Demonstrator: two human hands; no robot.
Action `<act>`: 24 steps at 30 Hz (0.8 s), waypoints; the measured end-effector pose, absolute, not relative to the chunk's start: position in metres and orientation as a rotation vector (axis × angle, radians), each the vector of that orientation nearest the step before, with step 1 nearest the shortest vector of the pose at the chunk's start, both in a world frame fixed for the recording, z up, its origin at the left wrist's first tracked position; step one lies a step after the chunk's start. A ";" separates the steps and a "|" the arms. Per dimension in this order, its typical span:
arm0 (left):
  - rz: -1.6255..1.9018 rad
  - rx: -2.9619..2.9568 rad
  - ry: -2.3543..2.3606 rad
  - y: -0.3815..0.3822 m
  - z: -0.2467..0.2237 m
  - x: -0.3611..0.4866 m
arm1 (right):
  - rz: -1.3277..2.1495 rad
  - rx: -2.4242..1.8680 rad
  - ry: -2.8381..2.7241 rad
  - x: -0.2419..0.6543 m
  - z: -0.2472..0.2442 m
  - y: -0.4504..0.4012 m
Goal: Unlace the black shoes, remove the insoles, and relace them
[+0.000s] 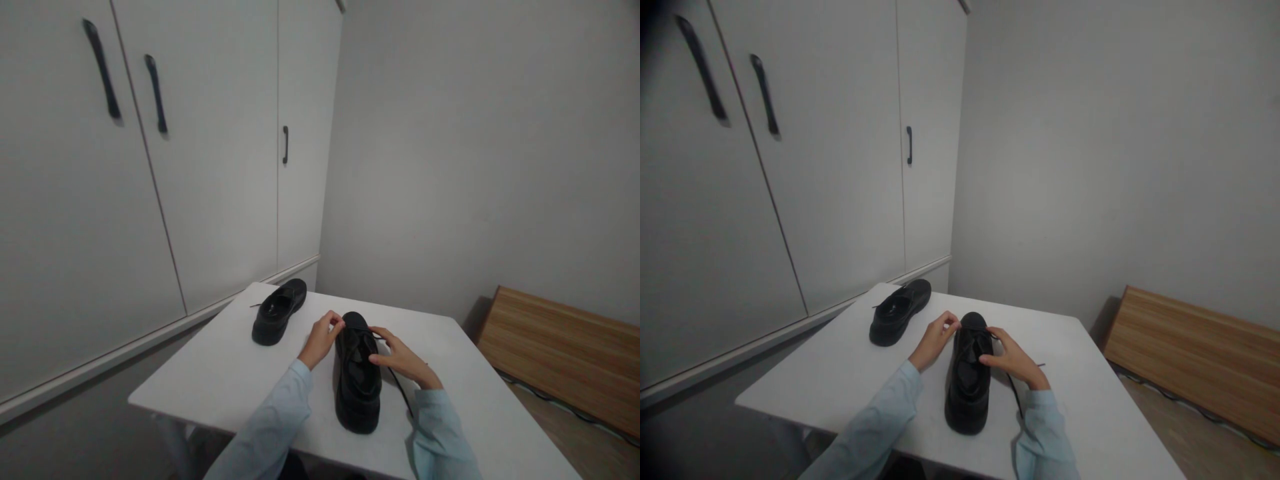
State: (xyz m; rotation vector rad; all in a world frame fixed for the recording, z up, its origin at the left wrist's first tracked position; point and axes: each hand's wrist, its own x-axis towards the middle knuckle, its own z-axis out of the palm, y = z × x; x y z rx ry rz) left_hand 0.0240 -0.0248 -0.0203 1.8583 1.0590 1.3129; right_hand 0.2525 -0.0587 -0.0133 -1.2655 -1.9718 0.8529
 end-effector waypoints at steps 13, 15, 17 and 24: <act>1.251 1.933 1.035 -0.024 -0.020 0.023 | 0.854 -1.283 -1.990 0.253 -0.013 -0.059; 1.247 1.905 1.033 -0.025 -0.020 0.024 | 0.861 -1.292 -1.985 0.254 -0.013 -0.059; 1.253 1.864 1.026 -0.025 -0.020 0.025 | 0.867 -1.298 -1.983 0.254 -0.014 -0.058; 1.268 1.745 0.941 -0.027 -0.019 0.028 | 0.864 -1.280 -1.966 0.252 -0.011 -0.059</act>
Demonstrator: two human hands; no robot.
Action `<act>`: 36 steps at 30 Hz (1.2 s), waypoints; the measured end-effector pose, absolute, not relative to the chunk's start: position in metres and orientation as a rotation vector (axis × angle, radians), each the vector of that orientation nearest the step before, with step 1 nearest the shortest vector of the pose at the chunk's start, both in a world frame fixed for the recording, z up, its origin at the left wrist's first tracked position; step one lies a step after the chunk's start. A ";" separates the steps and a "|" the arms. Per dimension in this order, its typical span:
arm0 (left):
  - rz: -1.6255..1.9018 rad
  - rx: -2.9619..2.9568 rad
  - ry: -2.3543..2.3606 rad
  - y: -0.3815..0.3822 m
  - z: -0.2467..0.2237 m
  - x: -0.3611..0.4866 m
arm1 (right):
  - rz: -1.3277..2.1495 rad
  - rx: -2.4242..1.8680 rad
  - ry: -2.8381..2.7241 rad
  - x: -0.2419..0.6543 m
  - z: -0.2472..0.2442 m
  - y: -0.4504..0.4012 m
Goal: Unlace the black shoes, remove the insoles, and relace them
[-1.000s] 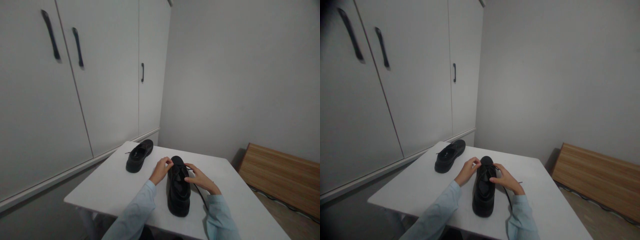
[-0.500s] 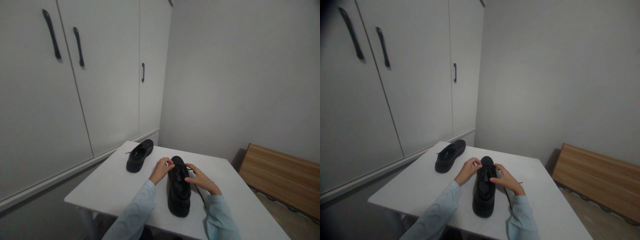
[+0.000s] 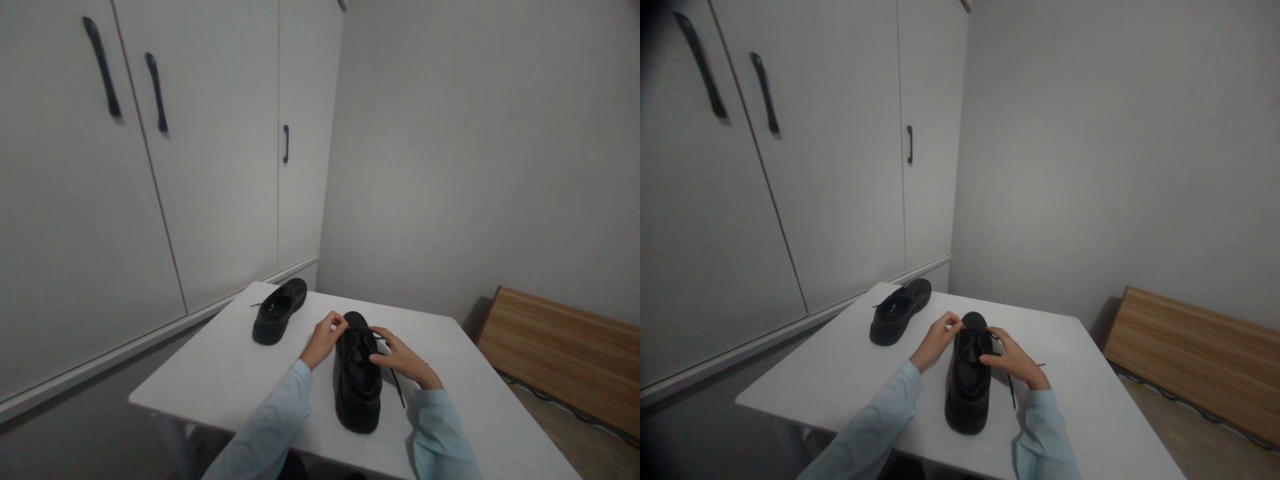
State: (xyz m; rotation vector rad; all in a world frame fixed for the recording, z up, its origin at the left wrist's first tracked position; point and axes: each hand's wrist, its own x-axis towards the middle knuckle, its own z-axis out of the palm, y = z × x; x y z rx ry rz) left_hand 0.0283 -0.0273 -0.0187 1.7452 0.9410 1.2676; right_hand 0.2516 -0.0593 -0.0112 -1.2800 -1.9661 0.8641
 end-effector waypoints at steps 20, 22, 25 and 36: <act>1.233 1.323 0.558 -0.028 -0.016 0.026 | 0.842 -1.240 -1.959 0.252 -0.013 -0.058; 1.229 1.307 0.517 -0.029 -0.017 0.026 | 0.848 -1.258 -1.971 0.252 -0.012 -0.059; 1.231 1.305 0.441 -0.030 -0.016 0.027 | 0.862 -1.291 -1.976 0.252 -0.012 -0.059; 1.289 1.646 0.695 -0.028 -0.011 0.022 | 0.882 -1.294 -1.950 0.252 -0.012 -0.059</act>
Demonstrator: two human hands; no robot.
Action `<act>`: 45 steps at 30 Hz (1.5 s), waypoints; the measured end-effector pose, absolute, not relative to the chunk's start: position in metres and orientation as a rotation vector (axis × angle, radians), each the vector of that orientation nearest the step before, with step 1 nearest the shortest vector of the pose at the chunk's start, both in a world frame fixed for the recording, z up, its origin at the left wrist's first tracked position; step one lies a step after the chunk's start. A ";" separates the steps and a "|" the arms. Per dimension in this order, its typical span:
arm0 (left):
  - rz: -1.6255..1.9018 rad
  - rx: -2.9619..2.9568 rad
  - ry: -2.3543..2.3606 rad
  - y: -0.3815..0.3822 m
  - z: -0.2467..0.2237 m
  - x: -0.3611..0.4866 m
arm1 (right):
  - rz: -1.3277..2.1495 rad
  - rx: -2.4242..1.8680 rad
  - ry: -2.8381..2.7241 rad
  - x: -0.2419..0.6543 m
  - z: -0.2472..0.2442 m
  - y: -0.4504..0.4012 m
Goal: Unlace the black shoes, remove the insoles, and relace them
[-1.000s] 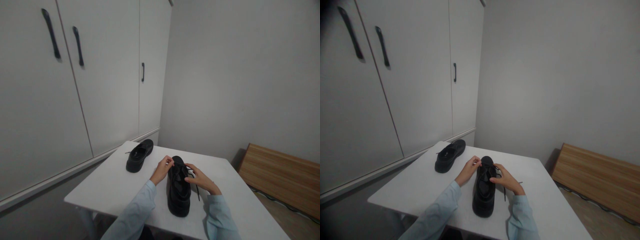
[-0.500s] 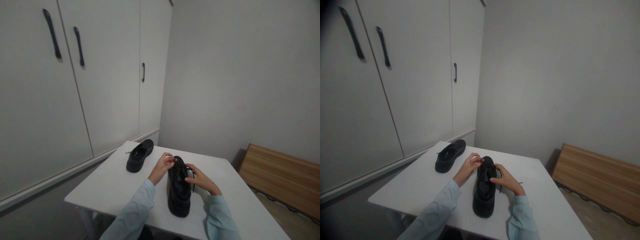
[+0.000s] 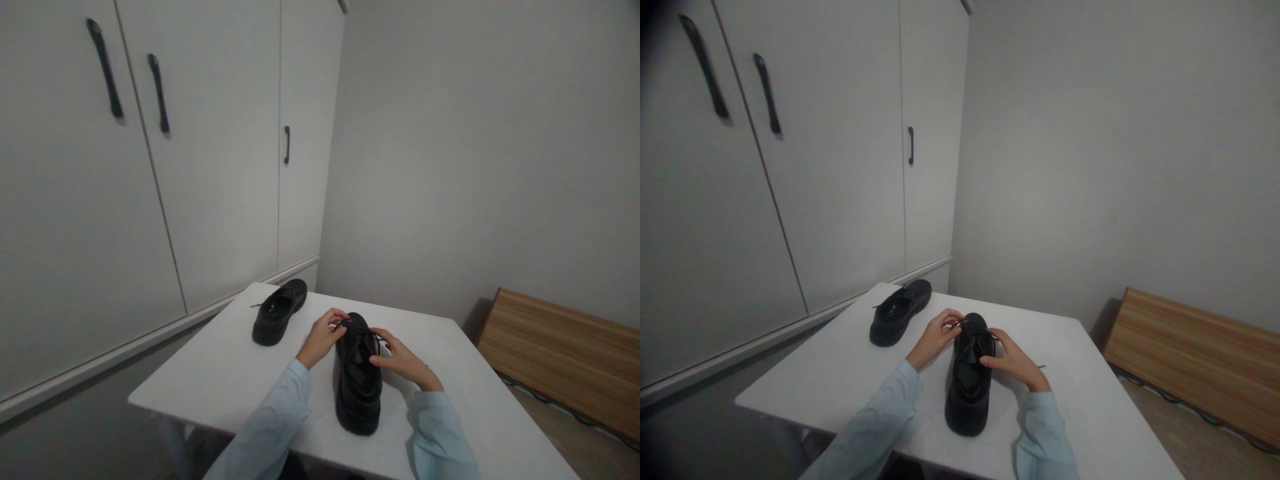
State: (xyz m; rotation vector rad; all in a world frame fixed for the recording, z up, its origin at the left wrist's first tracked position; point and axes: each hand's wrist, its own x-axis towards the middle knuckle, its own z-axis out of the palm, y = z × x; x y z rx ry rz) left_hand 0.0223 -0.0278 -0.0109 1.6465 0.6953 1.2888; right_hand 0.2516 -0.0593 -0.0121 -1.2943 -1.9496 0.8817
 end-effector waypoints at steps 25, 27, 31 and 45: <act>1.334 1.853 1.129 -0.016 -0.027 0.010 | 0.920 -1.286 -1.936 0.250 -0.010 -0.061; 1.379 1.782 1.124 -0.012 -0.029 0.010 | 0.918 -1.281 -1.933 0.251 -0.010 -0.061; 1.480 1.491 0.997 -0.009 -0.030 0.012 | 0.920 -1.278 -1.926 0.252 -0.011 -0.062; 1.540 1.050 0.681 -0.022 -0.008 0.014 | 0.918 -1.267 -1.909 0.252 -0.009 -0.062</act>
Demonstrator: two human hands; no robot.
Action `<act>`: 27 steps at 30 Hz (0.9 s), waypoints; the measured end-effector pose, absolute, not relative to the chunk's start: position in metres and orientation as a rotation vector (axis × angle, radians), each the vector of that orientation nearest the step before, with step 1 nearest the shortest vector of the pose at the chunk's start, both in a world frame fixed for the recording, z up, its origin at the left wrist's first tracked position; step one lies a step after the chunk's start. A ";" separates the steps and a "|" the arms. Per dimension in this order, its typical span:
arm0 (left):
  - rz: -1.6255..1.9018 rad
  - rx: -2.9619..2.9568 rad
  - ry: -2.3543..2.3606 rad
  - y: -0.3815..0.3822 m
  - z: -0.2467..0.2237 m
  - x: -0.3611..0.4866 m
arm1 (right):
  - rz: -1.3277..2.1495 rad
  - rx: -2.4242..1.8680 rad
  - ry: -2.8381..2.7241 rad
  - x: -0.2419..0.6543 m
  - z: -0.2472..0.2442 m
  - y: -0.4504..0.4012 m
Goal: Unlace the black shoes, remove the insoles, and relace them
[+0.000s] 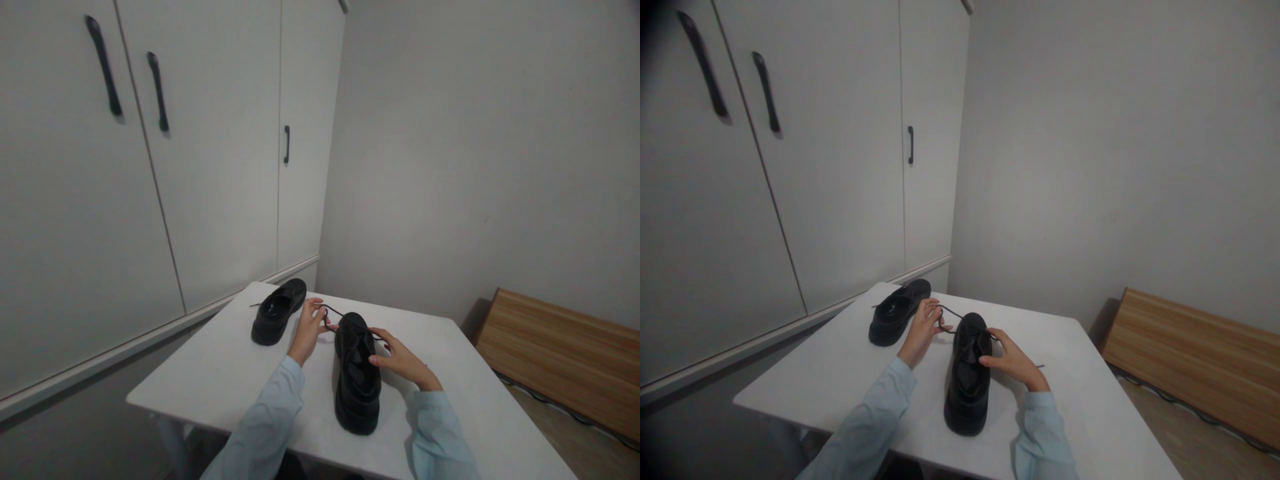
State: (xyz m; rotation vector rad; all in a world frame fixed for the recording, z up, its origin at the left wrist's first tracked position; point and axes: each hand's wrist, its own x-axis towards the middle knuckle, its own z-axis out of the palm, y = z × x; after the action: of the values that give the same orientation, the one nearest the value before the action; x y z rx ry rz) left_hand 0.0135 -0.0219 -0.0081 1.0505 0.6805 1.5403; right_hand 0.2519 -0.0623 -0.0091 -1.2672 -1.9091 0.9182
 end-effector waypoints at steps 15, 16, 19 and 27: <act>1.459 1.256 0.795 -0.031 0.008 0.011 | 0.905 -1.305 -1.933 0.254 -0.012 -0.060; 1.458 1.253 0.783 -0.032 0.009 0.011 | 0.904 -1.306 -1.935 0.254 -0.012 -0.060; 1.463 1.258 0.741 -0.033 0.009 0.010 | 0.905 -1.302 -1.936 0.253 -0.012 -0.060; 1.549 1.368 0.765 -0.033 0.008 0.007 | 0.907 -1.274 -1.931 0.252 -0.009 -0.063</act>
State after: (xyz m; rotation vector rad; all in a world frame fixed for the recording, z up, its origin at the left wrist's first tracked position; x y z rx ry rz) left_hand 0.0072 -0.0330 0.0075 1.3684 0.7654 1.5486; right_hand 0.2517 -0.0628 -0.0091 -1.2743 -1.9311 0.9067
